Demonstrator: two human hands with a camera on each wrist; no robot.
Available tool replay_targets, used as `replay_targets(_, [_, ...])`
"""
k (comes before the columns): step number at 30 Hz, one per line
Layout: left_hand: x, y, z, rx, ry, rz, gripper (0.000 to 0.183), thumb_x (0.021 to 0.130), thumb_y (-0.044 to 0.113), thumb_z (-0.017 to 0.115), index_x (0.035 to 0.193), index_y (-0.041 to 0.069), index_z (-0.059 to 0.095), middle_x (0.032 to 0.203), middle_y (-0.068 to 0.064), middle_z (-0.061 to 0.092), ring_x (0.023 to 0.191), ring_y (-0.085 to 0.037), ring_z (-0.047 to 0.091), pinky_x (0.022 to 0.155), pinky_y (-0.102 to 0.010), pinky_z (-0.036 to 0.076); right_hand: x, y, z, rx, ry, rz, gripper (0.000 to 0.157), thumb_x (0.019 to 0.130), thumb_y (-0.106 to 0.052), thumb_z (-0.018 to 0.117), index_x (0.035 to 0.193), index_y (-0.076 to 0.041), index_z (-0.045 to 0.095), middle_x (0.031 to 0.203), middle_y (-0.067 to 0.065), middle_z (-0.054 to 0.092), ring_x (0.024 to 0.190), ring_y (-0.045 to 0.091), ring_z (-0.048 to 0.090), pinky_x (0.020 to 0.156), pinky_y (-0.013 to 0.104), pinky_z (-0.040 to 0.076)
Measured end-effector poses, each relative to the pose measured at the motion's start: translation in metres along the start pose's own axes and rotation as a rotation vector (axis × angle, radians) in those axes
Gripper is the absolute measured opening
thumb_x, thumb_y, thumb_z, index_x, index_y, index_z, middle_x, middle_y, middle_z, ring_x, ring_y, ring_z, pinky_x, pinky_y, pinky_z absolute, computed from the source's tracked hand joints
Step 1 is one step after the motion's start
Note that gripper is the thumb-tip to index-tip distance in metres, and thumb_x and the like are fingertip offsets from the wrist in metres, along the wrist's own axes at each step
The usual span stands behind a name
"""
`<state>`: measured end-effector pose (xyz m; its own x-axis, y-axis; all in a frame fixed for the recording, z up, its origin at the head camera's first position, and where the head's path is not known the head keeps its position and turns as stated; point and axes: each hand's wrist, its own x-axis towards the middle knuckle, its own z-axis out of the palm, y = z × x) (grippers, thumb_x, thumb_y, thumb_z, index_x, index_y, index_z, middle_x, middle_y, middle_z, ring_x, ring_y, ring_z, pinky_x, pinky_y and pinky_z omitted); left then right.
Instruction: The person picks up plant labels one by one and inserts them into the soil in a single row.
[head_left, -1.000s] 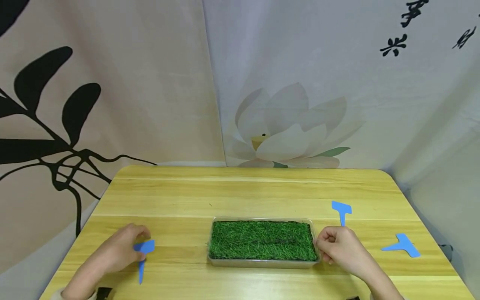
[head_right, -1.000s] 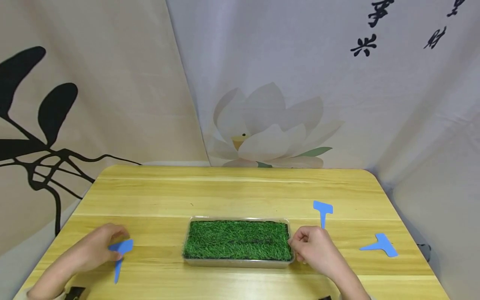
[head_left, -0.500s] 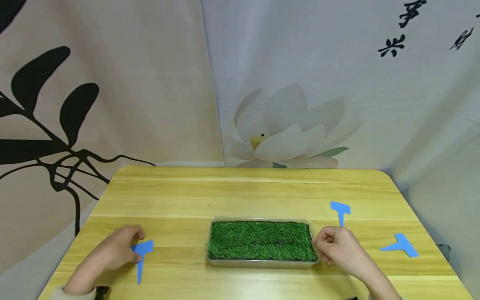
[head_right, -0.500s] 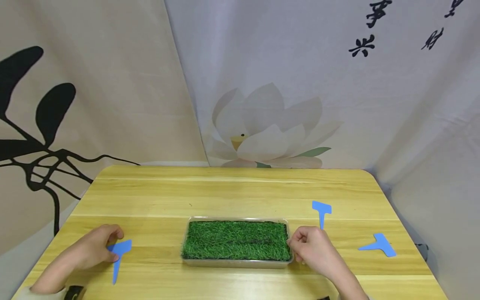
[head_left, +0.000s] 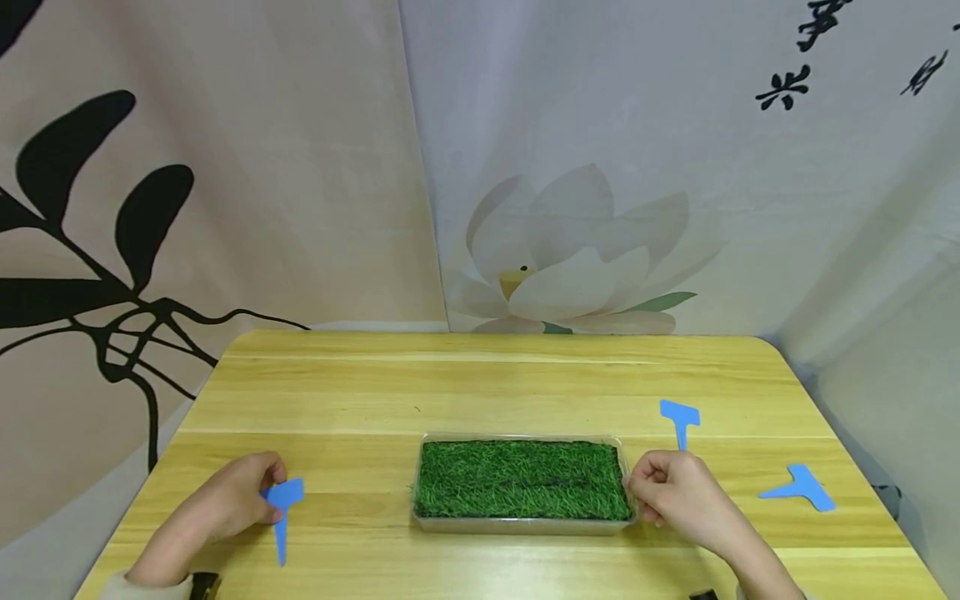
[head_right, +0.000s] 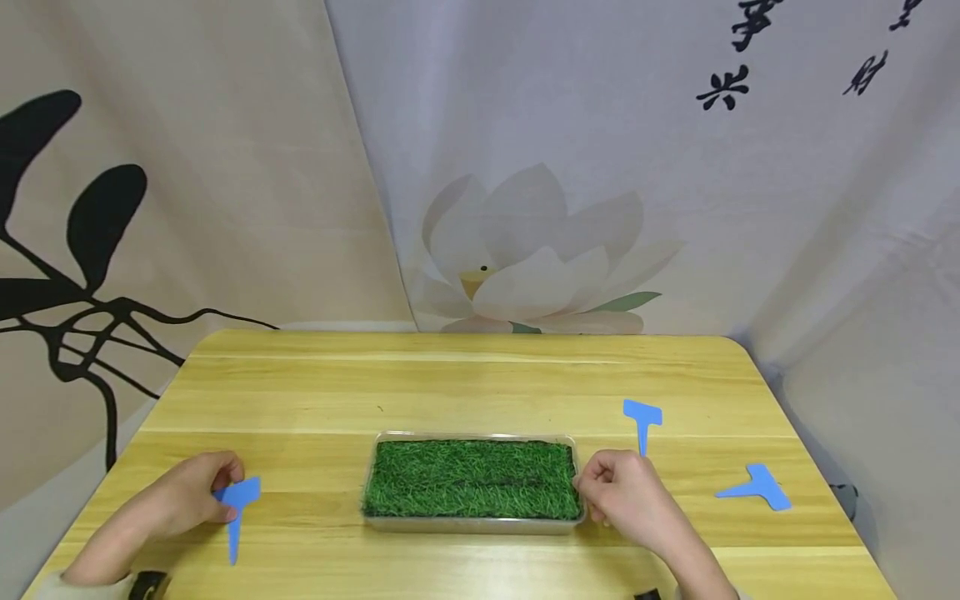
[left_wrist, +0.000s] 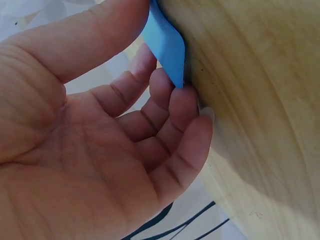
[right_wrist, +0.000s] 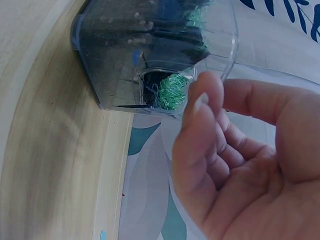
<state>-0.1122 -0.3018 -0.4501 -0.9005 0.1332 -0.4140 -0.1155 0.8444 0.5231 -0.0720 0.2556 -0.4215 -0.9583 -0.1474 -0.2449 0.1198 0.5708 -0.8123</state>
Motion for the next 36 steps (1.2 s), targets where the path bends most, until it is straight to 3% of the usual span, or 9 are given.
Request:
replay_targets(11, [0.003,-0.001,-0.002,-0.080,0.025,-0.008,0.023,0.083,-0.009,0.081,0.099,-0.003,0.066,0.091,-0.006,0.062,0.086,-0.023,0.055,0.075,-0.039,0.049,0.001,-0.001,0.001,0.002,0.008,-0.009,0.013,0.097,-0.007,0.068,0.085,-0.001,0.067,0.063,0.005,0.062,0.056,0.020,0.062,0.053,0.030,0.053])
replay_targets(18, [0.000,0.002,-0.008,-0.125,0.039,0.035,0.010,0.092,-0.003,0.075,0.101,-0.006,0.074,0.094,-0.004,0.070,0.090,-0.022,0.060,0.076,-0.039,0.052,0.001,0.001,0.001,0.006,0.004,-0.019,0.014,0.097,-0.007,0.068,0.085,-0.001,0.066,0.063,0.005,0.062,0.057,0.022,0.063,0.053,0.030,0.053])
replay_targets(22, [-0.008,0.009,-0.016,-0.183,0.035,0.057,0.008,0.095,-0.001,0.072,0.102,-0.004,0.074,0.091,-0.004,0.068,0.086,-0.021,0.057,0.070,-0.032,0.049,0.001,0.000,0.000,0.010,0.000,-0.026,0.014,0.097,-0.007,0.068,0.085,0.000,0.066,0.063,0.005,0.063,0.057,0.022,0.063,0.054,0.030,0.053])
replay_targets(26, [-0.013,0.016,-0.019,-0.212,0.072,0.072,0.007,0.094,0.000,0.074,0.101,-0.002,0.076,0.086,-0.004,0.066,0.084,-0.021,0.054,0.066,-0.028,0.047,0.000,0.000,-0.001,0.006,0.001,-0.023,0.013,0.097,-0.007,0.068,0.086,-0.001,0.067,0.064,0.005,0.063,0.058,0.022,0.064,0.054,0.031,0.054])
replay_targets(36, [-0.019,0.035,-0.025,-0.298,0.121,0.028,0.018,0.090,0.010,0.080,0.104,-0.002,0.079,0.094,-0.005,0.072,0.090,-0.022,0.059,0.070,-0.036,0.053,0.000,0.001,-0.001,0.012,-0.010,-0.023,0.010,0.095,-0.005,0.066,0.086,-0.001,0.068,0.065,0.006,0.064,0.058,0.025,0.065,0.054,0.031,0.053])
